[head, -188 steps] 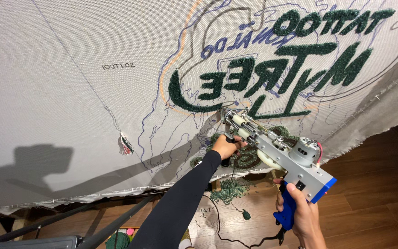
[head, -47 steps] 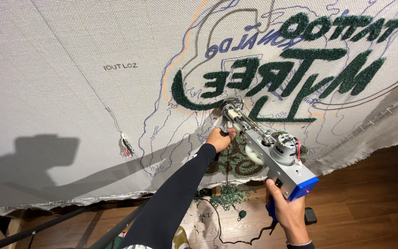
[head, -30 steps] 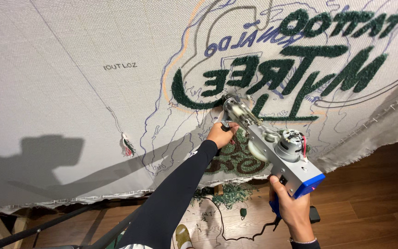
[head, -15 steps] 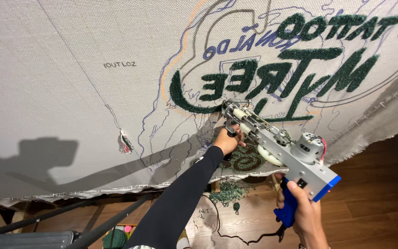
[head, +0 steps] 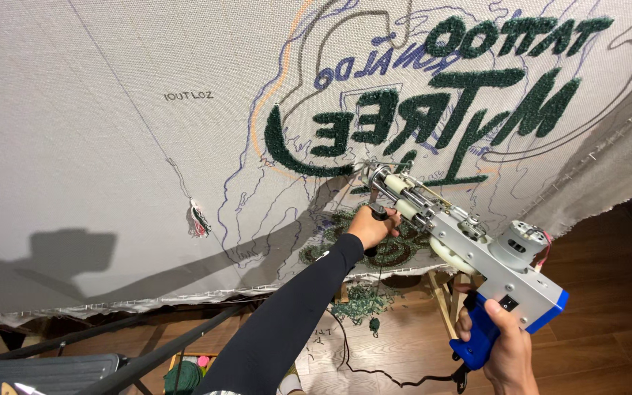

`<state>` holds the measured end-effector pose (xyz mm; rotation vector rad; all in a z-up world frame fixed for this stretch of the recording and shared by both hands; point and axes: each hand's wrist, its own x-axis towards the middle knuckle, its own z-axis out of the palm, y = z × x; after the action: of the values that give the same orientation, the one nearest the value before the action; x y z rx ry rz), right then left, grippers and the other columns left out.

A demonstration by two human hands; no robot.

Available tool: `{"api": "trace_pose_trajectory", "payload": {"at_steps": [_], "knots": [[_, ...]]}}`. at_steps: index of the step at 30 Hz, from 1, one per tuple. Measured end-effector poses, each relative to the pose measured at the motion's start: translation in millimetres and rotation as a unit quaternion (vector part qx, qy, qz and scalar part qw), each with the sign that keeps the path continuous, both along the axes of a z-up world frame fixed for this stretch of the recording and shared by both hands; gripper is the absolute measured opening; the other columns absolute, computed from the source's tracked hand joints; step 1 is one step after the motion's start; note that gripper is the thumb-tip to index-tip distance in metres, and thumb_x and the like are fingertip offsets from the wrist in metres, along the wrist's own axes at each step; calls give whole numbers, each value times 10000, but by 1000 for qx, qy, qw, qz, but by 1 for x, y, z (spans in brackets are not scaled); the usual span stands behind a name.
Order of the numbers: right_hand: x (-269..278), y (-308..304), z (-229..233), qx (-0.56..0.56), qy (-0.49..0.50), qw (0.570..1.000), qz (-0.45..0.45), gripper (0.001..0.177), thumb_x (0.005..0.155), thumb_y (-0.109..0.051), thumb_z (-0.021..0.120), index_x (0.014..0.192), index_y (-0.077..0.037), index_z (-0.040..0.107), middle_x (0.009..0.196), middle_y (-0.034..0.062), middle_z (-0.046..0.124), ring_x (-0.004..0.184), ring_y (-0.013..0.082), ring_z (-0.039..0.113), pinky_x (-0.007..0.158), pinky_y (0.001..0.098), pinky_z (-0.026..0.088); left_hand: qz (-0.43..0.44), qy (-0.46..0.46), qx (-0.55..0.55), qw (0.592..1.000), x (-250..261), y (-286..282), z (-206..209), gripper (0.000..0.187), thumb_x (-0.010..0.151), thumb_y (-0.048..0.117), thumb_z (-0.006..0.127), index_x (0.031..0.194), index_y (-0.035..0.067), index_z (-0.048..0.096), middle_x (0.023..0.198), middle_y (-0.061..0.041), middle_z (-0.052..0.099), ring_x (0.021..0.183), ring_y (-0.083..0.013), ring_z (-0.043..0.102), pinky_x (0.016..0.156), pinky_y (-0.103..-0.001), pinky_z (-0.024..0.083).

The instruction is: The person uses a tufting gun to apply green yarn to a fabric canvas, following a pre-drawn design. They periodically stop to pull out loose strands of yarn by hand before resuming the tufting process.

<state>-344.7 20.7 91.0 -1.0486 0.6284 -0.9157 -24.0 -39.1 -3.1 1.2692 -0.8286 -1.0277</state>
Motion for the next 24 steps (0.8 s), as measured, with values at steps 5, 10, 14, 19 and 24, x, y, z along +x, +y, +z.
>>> {"api": "trace_pose_trajectory", "payload": {"at_steps": [5, 10, 14, 19, 24], "knots": [[8, 8, 3, 29, 44, 999, 12, 566, 943, -322, 591, 1271, 138, 617, 721, 187, 535, 561, 212, 514, 485, 324, 438, 8, 41, 3, 999, 2, 2, -30, 169, 951, 31, 660, 1078, -82, 661, 1031, -122, 718, 823, -173, 715, 670, -343, 636], [21, 16, 10, 14, 55, 998, -31, 506, 874, -279, 576, 1227, 82, 547, 1038, 156, 689, 589, 186, 510, 460, 336, 432, 10, 44, 1, 999, 8, 7, -49, 160, 945, 33, 683, 1046, -91, 687, 1031, -139, 724, 770, -181, 709, 657, -361, 641], [22, 13, 7, 21, 60, 998, -14, 518, 919, -293, 583, 1213, 132, 602, 944, 199, 648, 590, 195, 499, 471, 341, 422, 4, 51, -5, 999, 10, 10, -45, 182, 948, 59, 686, 1023, -106, 700, 1039, -136, 728, 732, -182, 713, 667, -355, 645], [26, 8, 3, 28, 66, 997, -7, 527, 913, -310, 581, 1197, 133, 611, 800, 172, 597, 556, 206, 491, 475, 343, 417, 15, 49, 25, 998, 14, 15, -35, 212, 948, 90, 702, 1062, -89, 709, 1069, -141, 742, 690, -195, 717, 646, -346, 611], [32, 7, 4, 32, 79, 996, 8, 538, 924, -346, 573, 1185, 118, 642, 644, 140, 518, 524, 215, 493, 481, 335, 410, 18, 51, 13, 998, 19, 10, -39, 235, 955, 103, 697, 1096, -84, 719, 1109, -143, 744, 692, -178, 716, 657, -340, 626]]}}
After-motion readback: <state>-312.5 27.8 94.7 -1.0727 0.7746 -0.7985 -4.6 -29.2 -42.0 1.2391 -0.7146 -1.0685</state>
